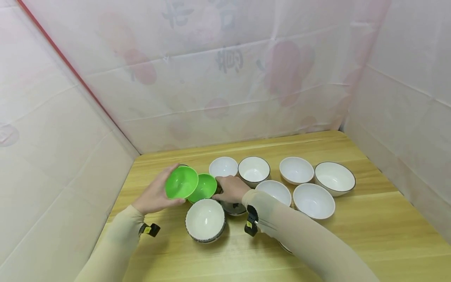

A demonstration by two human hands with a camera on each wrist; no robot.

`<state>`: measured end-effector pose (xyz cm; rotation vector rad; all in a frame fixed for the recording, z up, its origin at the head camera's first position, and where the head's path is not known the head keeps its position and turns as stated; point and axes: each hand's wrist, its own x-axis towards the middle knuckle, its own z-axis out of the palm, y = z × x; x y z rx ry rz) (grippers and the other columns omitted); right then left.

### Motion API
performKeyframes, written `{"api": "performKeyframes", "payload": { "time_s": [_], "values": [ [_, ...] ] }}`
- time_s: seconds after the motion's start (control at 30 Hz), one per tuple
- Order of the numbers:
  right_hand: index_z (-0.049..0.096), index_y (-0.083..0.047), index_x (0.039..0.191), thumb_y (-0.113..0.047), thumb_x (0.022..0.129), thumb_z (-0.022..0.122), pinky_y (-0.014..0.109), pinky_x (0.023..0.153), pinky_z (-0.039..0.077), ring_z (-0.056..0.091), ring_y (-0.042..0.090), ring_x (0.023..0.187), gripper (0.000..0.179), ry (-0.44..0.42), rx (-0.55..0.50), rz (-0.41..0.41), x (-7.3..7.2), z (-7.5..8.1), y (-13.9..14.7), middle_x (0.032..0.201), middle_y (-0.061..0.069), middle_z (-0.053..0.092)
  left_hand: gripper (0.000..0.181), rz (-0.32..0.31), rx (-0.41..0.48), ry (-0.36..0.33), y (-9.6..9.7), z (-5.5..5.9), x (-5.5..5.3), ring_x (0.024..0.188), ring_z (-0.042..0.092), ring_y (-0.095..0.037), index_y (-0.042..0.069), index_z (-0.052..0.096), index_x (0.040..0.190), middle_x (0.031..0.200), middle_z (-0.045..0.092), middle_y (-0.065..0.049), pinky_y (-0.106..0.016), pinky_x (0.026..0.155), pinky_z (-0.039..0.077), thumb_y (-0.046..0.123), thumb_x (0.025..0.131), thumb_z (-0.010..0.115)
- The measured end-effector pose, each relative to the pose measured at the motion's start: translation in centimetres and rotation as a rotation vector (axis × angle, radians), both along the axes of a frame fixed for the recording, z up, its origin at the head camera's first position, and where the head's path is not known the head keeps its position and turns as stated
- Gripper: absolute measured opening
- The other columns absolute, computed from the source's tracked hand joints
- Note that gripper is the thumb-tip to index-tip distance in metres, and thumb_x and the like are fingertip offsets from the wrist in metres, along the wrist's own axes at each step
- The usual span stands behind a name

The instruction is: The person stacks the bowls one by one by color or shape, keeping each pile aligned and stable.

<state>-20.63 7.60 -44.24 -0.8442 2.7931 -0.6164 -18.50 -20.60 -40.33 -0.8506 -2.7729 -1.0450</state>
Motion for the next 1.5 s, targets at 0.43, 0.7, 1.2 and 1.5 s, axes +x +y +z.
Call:
{"api": "performKeyframes", "payload": {
  "time_s": [0.43,0.7,1.2,1.5],
  "values": [
    [0.058,-0.019,0.112,-0.042,0.085,0.072,0.029,0.075,0.05,0.063,0.011,0.088,0.038,-0.027,-0.033,-0.011,0.0,-0.2,-0.2,0.098,-0.007,0.065,0.11,-0.023,-0.073,-0.089,2.6,-0.9,-1.7,0.128,0.041,-0.028,0.019,0.023,0.153,0.149,0.035,-0.008,-0.053,0.098,0.042,0.043,0.065,0.085],
    [0.058,-0.018,0.119,-0.045,0.084,0.072,0.028,0.078,0.05,0.062,0.009,0.09,0.046,-0.019,-0.004,-0.026,0.1,-0.1,-0.2,0.104,-0.006,0.066,0.109,-0.02,-0.115,-0.134,3.7,-1.6,-2.6,0.123,0.046,-0.026,0.018,0.023,0.153,0.148,0.038,-0.007,-0.05,0.096,0.044,0.046,0.067,0.084],
    [0.059,-0.014,0.122,-0.045,0.084,0.072,0.031,0.081,0.05,0.063,0.009,0.092,0.051,-0.027,0.001,-0.051,0.0,-0.2,-0.2,0.106,-0.003,0.067,0.109,-0.069,-0.148,-0.205,4.8,-2.3,-3.2,0.126,0.044,-0.029,0.015,0.023,0.153,0.151,0.034,-0.008,-0.051,0.099,0.041,0.046,0.068,0.084],
    [0.058,-0.017,0.124,-0.047,0.083,0.072,0.031,0.083,0.05,0.062,0.008,0.094,0.053,-0.018,0.019,-0.061,-0.1,-0.4,-0.3,0.11,-0.004,0.066,0.11,-0.072,-0.162,-0.247,4.5,-2.7,-3.2,0.131,0.039,-0.033,0.017,0.023,0.153,0.15,0.035,-0.01,-0.057,0.099,0.039,0.052,0.068,0.082]
  ]
}}
